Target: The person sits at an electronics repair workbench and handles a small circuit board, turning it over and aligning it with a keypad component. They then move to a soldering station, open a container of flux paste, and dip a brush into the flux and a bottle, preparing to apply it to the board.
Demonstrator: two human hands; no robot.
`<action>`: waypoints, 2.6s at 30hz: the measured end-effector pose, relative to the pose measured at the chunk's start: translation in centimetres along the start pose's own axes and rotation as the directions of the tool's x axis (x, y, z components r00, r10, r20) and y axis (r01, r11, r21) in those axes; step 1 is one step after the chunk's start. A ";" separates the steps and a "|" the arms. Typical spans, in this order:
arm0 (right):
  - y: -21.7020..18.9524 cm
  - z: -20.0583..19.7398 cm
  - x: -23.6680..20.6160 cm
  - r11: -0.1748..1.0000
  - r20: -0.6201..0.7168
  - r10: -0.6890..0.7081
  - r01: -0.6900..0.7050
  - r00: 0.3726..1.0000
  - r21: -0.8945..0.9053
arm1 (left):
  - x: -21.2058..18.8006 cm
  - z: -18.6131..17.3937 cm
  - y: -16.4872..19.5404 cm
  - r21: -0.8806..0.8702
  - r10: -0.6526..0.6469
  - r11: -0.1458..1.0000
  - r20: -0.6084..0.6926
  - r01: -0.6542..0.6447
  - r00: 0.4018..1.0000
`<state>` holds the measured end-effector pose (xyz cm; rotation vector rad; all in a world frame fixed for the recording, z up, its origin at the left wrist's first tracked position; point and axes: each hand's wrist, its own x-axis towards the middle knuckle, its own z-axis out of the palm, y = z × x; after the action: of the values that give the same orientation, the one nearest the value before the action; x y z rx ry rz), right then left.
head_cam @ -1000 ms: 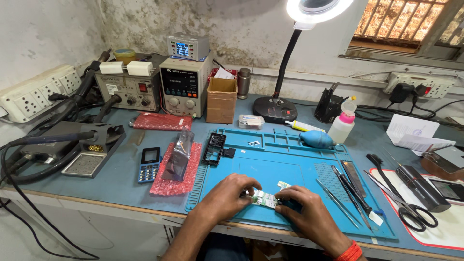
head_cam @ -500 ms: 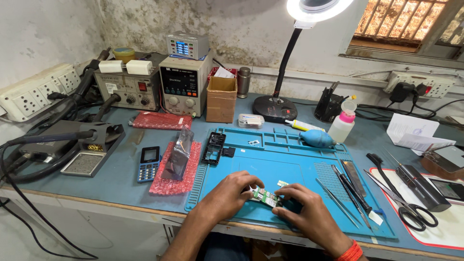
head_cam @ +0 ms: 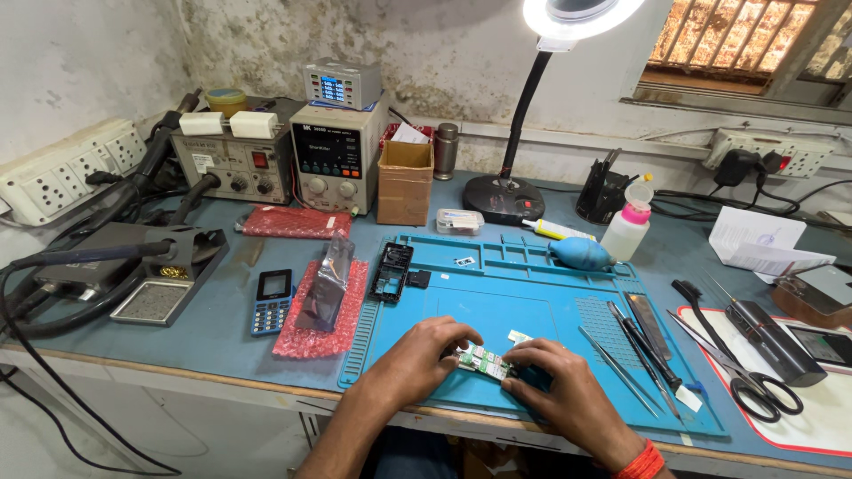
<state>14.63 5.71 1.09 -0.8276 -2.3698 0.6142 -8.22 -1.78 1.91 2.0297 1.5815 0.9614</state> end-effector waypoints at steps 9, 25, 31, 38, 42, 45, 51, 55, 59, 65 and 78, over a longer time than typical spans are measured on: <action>1.0 0.6 1.5 0.995 0.025 0.030 -0.027 0.999 -0.098 | -0.5 -1.8 -0.3 -0.074 0.121 0.988 -0.170 -0.135 0.978; -15.9 15.7 30.2 0.903 0.305 -0.421 0.359 0.854 0.237 | -20.1 -24.5 -10.8 -0.286 -0.281 0.952 -0.958 0.106 -0.063; -20.8 24.5 38.8 0.905 0.387 -0.411 0.318 0.825 0.283 | -20.7 -33.0 -22.6 -0.288 -0.412 0.864 -0.877 0.414 0.249; -22.8 31.2 43.8 0.902 0.400 -0.425 0.340 0.812 0.266 | -16.7 -34.8 -32.0 -0.077 -0.545 0.692 -0.707 0.718 0.450; -23.1 33.3 45.3 0.871 0.419 -0.487 0.464 0.766 0.164 | -15.5 -35.6 -34.5 -0.141 -0.700 0.594 -0.577 0.792 0.422; -22.9 35.0 46.2 0.860 0.487 -0.486 0.495 0.726 0.121 | -15.6 -35.8 -35.7 -0.280 -0.703 0.646 -0.581 0.710 0.410; -21.7 38.0 47.6 0.825 0.549 -0.530 0.542 0.646 0.158 | -16.3 -35.7 -35.5 -0.308 -0.706 0.635 -0.603 0.709 0.371; -21.7 38.7 48.7 0.871 0.596 -0.487 0.399 0.638 0.286 | -16.1 -35.6 -33.4 -0.282 -0.666 0.608 -0.689 0.742 0.284; -22.1 38.9 49.5 0.802 0.640 -0.438 -0.046 0.632 0.595 | -16.5 -36.6 -32.0 -0.424 -0.624 0.723 -0.739 0.545 0.253; -22.0 38.7 49.3 0.729 0.629 -0.393 -0.189 0.671 0.658 | -17.2 -36.4 -32.5 -0.662 -0.692 0.712 -0.601 0.237 0.401; -23.1 34.5 45.5 0.796 0.652 -0.516 0.592 0.556 0.125 | -20.8 -36.6 -30.2 0.034 -0.705 0.552 -0.514 0.833 0.488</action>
<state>-46.60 11.75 4.36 0.2263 -3.1083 0.5535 -57.78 -16.75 1.00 0.9242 2.6755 0.8588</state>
